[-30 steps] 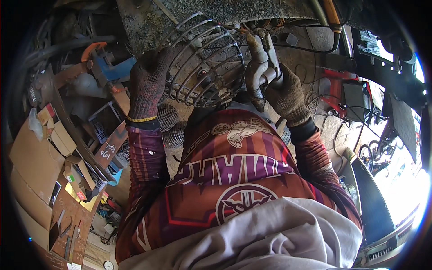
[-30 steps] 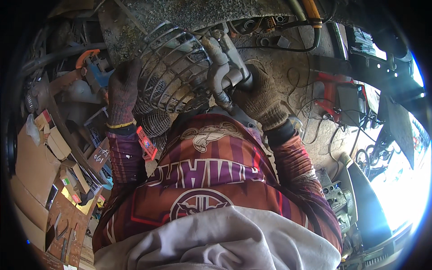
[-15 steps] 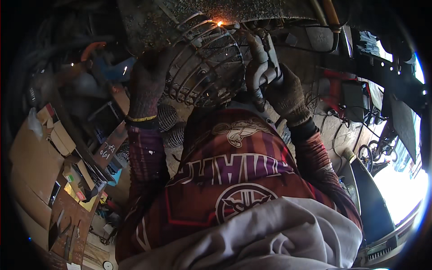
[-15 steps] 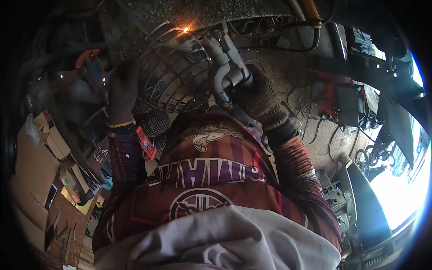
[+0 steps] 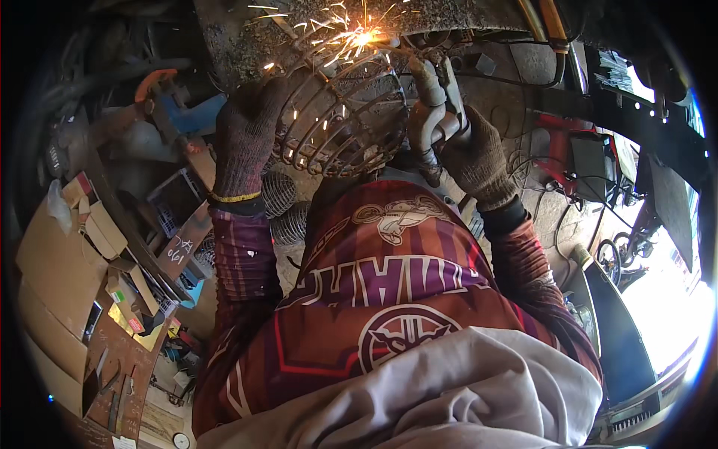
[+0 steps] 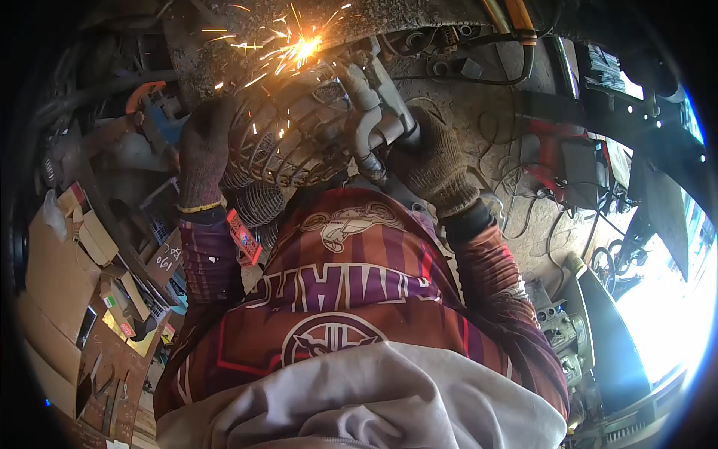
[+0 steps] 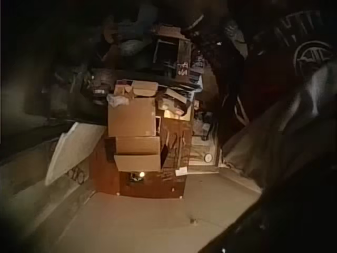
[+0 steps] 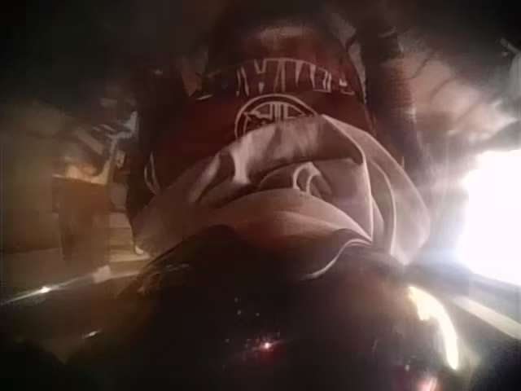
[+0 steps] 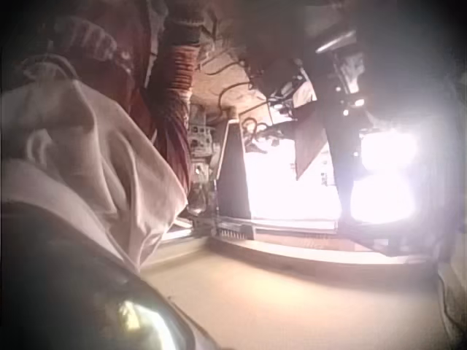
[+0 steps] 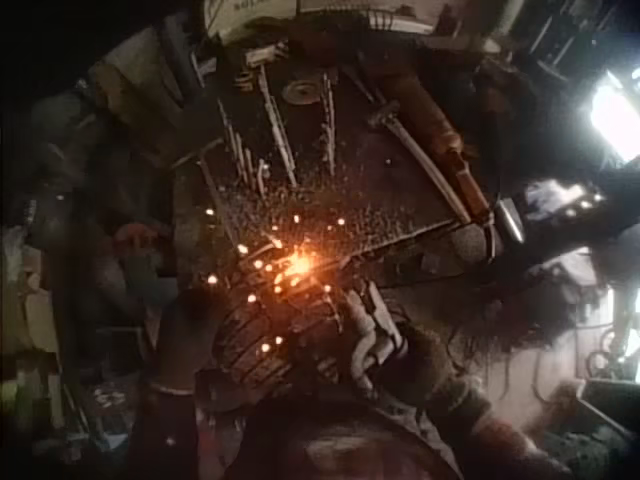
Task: The person welds components onto a curved metal frame using a welding tool, then uses a hammer to strike the welded points.
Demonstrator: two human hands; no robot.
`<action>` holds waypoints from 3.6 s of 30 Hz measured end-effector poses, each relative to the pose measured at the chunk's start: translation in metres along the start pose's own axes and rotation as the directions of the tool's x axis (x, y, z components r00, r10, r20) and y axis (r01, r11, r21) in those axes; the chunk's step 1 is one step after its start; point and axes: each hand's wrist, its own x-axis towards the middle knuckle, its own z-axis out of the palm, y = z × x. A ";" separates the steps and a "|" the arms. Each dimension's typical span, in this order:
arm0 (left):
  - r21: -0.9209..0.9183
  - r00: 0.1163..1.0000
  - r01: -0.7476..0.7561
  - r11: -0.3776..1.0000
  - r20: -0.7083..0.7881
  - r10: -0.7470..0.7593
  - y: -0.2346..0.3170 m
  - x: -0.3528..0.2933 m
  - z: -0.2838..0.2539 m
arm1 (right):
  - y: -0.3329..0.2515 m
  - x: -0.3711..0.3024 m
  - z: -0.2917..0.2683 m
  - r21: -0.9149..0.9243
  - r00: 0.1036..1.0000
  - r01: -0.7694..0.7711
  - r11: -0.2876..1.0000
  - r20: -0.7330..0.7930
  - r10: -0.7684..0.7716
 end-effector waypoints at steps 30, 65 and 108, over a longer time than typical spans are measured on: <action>0.129 0.999 -0.006 0.992 0.037 0.001 -0.004 -0.002 -0.005 | 0.007 0.004 -0.006 -0.581 0.911 0.407 0.704 0.198 -0.363; 0.107 0.997 -0.082 0.991 -0.005 0.083 -0.016 0.004 -0.005 | 0.009 0.004 0.006 -0.005 0.997 0.049 0.999 -0.065 -0.049; 0.092 0.994 -0.108 0.990 0.024 0.106 -0.015 0.002 -0.006 | 0.002 0.018 -0.031 -0.463 0.960 0.245 0.852 -0.007 -0.280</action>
